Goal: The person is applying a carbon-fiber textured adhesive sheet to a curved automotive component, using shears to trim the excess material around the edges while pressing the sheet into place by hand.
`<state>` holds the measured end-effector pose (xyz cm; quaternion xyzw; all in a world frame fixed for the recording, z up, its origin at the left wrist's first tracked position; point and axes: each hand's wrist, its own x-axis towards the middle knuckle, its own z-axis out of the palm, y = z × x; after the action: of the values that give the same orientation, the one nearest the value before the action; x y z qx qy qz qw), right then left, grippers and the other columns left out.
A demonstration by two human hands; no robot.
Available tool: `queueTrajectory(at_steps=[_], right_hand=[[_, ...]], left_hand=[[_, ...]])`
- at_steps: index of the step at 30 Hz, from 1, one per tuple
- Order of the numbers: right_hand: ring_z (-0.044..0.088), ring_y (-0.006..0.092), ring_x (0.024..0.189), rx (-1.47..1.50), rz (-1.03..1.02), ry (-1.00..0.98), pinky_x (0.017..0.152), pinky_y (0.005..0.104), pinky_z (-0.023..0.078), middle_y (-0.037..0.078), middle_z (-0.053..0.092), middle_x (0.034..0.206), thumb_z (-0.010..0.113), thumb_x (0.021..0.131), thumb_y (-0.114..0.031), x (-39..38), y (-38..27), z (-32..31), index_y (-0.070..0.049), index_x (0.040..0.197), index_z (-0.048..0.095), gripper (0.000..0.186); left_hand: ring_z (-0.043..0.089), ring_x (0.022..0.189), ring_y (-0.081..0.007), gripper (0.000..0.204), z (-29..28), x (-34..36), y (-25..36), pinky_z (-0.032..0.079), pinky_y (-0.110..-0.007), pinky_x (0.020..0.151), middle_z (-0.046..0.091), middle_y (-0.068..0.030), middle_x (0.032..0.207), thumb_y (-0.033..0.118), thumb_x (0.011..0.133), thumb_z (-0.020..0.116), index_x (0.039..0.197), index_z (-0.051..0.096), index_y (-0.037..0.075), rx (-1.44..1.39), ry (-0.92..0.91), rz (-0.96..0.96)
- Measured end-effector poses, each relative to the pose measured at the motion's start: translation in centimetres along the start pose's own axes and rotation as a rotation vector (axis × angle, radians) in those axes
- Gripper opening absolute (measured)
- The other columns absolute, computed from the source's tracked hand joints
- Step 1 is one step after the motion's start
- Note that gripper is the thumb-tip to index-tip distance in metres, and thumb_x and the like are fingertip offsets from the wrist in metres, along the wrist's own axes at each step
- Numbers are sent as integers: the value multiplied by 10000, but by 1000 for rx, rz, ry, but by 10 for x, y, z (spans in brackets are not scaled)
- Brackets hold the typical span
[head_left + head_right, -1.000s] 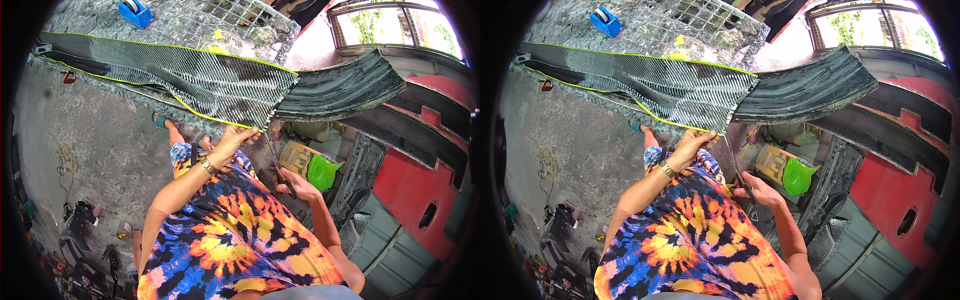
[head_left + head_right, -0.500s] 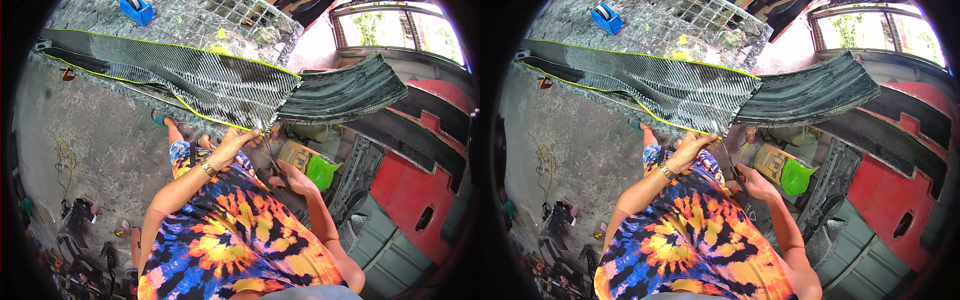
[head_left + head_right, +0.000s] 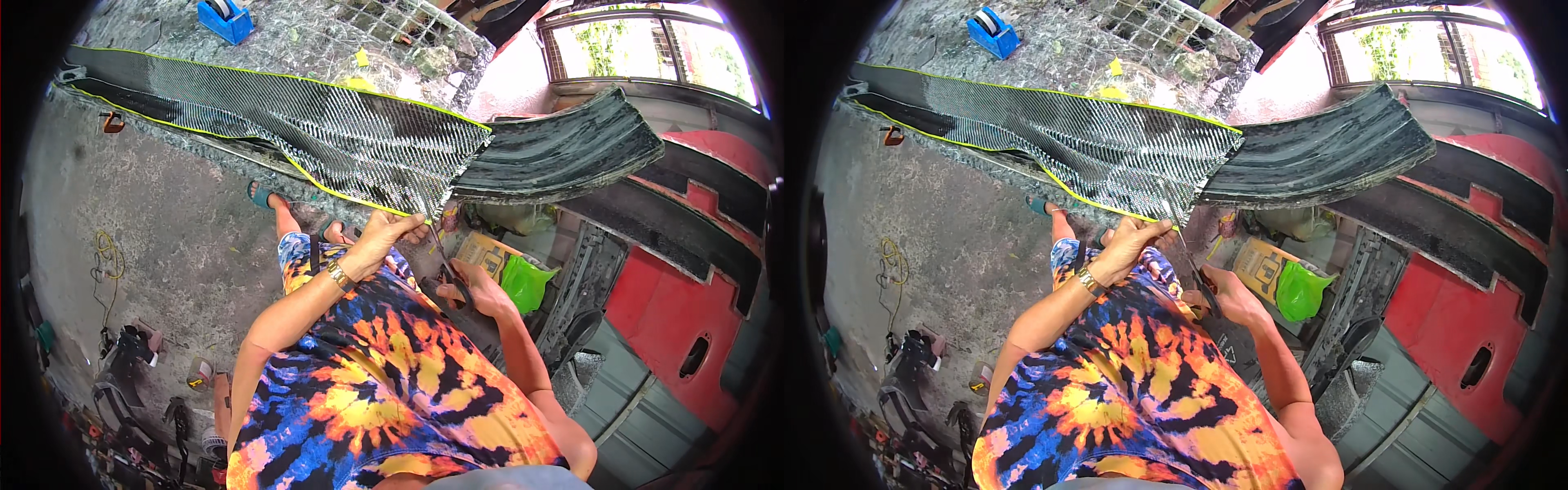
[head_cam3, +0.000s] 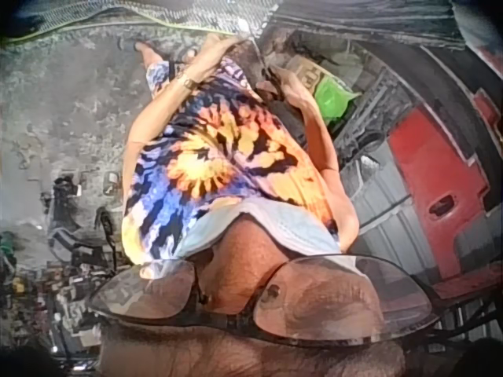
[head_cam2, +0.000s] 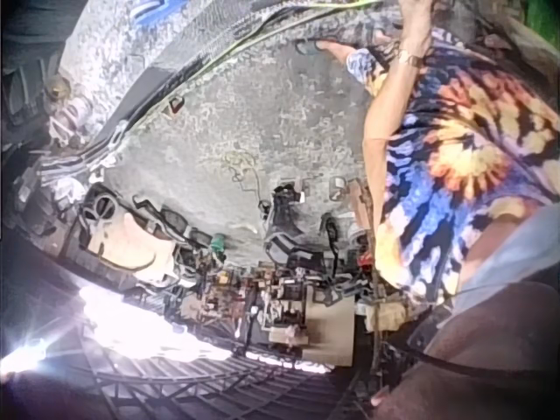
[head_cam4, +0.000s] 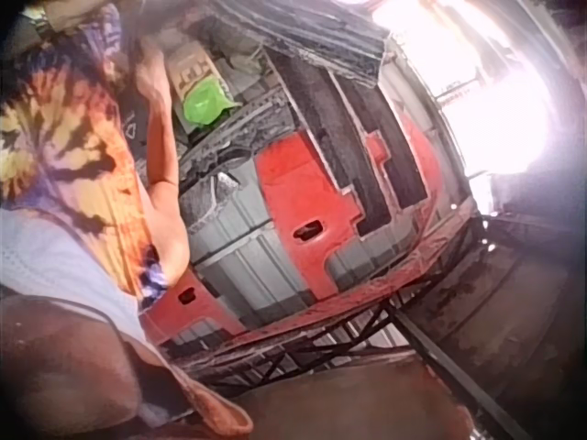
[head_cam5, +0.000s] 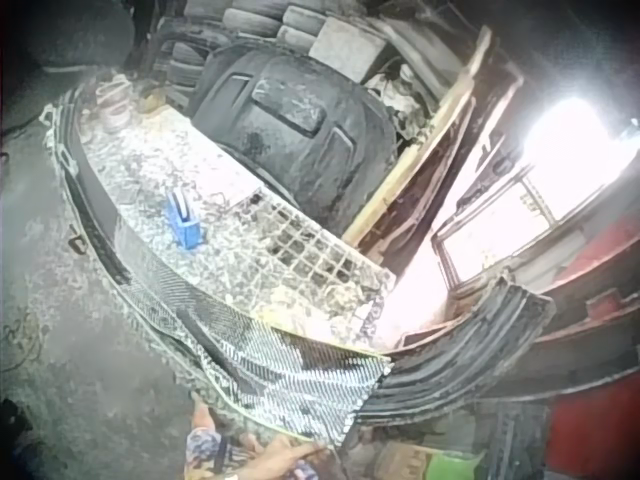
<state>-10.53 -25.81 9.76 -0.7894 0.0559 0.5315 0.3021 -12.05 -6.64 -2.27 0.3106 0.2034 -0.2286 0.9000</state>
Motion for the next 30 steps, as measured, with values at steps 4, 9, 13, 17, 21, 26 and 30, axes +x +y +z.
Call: queueTrajectory(at_steps=[4, 9, 13, 17, 21, 26, 30], right_hand=[[538, 100, 577, 3, 10, 24, 536, 251, 395, 19, 563, 637, 733, 767, -343, -1, -1, 1, -26, 854, 577, 364], [519, 98, 539, 35, -14, 41, 508, 253, 386, 19, 555, 614, 733, 771, -339, -4, 0, 2, -25, 844, 578, 357], [518, 91, 530, 9, -22, 31, 494, 250, 383, 13, 544, 588, 729, 781, -337, -6, -1, 2, -24, 838, 575, 353], [522, 86, 532, 38, -27, 15, 496, 248, 382, 14, 551, 590, 722, 786, -333, -6, 1, 2, -30, 825, 570, 342], [502, 69, 557, 71, -38, 2, 493, 249, 374, 13, 524, 598, 746, 790, -406, -8, -2, -1, -16, 775, 531, 445], [544, 94, 595, 20, 5, -40, 543, 253, 390, 19, 574, 622, 705, 789, -343, -7, -7, -4, -47, 822, 564, 330], [547, 100, 616, -20, 7, -40, 563, 252, 389, 19, 573, 632, 695, 794, -359, -3, -9, -4, -51, 836, 563, 338]], left_hand=[[615, 662, -100, 234, -2, 3, -5, 493, -217, 619, 690, -80, 817, 194, 877, 669, 929, 666, -34, 13, -3, 10], [625, 671, -109, 232, -3, 3, -5, 499, -220, 626, 691, -87, 825, 192, 878, 668, 931, 666, -33, 27, 1, -12], [634, 680, -117, 227, -4, 4, -8, 509, -228, 639, 691, -94, 825, 191, 877, 669, 933, 666, -29, -4, 9, 3], [637, 713, -119, 211, -5, 5, -7, 511, -234, 633, 682, -72, 840, 182, 874, 670, 938, 654, -19, -3, -13, 5], [626, 771, -121, 191, -6, 10, -5, 524, -249, 611, 640, -22, 896, 150, 867, 672, 983, 603, 15, -176, 90, 119], [633, 786, -134, 238, -6, 11, -3, 547, -256, 608, 642, -42, 927, 97, 854, 676, 1049, 566, 20, -172, 141, 141], [652, 853, -152, 338, -9, 12, -5, 558, -259, 633, 646, -70, 1002, 109, 862, 672, 1141, 506, 14, -165, 77, 130]])
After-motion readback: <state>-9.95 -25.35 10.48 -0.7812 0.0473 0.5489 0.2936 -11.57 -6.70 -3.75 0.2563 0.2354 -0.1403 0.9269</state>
